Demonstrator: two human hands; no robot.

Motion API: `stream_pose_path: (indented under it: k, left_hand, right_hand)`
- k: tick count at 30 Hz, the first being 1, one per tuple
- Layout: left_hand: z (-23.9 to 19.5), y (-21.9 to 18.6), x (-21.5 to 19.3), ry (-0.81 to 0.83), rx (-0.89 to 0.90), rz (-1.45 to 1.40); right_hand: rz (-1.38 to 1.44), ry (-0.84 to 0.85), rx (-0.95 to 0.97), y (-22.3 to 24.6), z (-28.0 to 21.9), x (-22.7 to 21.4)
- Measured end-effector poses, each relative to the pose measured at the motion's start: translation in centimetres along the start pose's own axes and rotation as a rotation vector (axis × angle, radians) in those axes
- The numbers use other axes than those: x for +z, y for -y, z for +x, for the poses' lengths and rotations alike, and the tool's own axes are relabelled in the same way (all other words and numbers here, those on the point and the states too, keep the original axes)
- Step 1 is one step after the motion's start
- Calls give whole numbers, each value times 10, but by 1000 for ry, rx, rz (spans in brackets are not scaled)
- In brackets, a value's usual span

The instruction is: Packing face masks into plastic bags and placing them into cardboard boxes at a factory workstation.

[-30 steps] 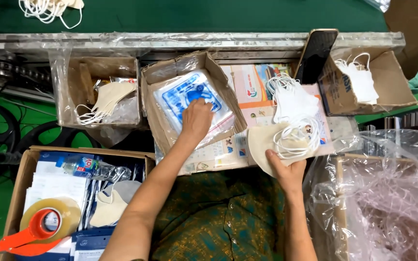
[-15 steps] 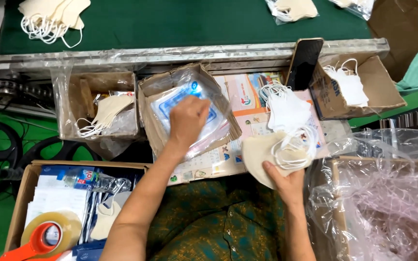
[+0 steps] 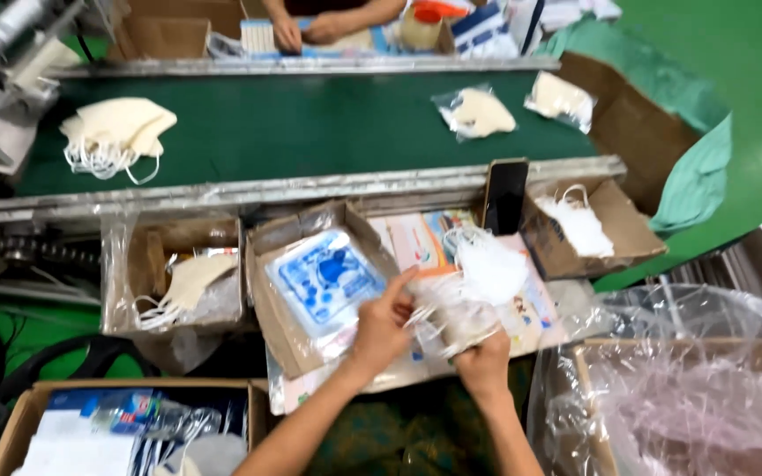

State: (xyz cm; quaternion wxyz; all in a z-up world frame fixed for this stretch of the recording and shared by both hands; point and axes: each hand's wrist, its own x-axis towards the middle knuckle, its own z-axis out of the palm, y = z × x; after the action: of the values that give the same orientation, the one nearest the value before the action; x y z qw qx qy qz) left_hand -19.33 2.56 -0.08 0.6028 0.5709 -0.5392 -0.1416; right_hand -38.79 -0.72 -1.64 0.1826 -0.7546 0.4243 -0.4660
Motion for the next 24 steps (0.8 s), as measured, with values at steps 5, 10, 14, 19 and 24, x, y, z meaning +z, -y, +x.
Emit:
stream_pose_path:
  k: [5, 10, 14, 19, 24]
  left_hand:
    - [18, -24, -2, 287, 151, -499]
    - [-1, 1, 21, 601, -180, -717]
    - [1, -22, 7, 965, -367, -687]
    - [57, -81, -43, 640, 11, -338]
    - [56, -72, -20, 678, 685, -138]
  right_hand:
    - [-423, -234, -551, 153, 77, -55]
    - [-542, 437, -21, -30, 30, -53]
    - [-617, 704, 197, 52, 64, -98]
    - [-433, 575, 191, 41, 48, -108]
    - [-193, 494, 59, 45, 37, -80]
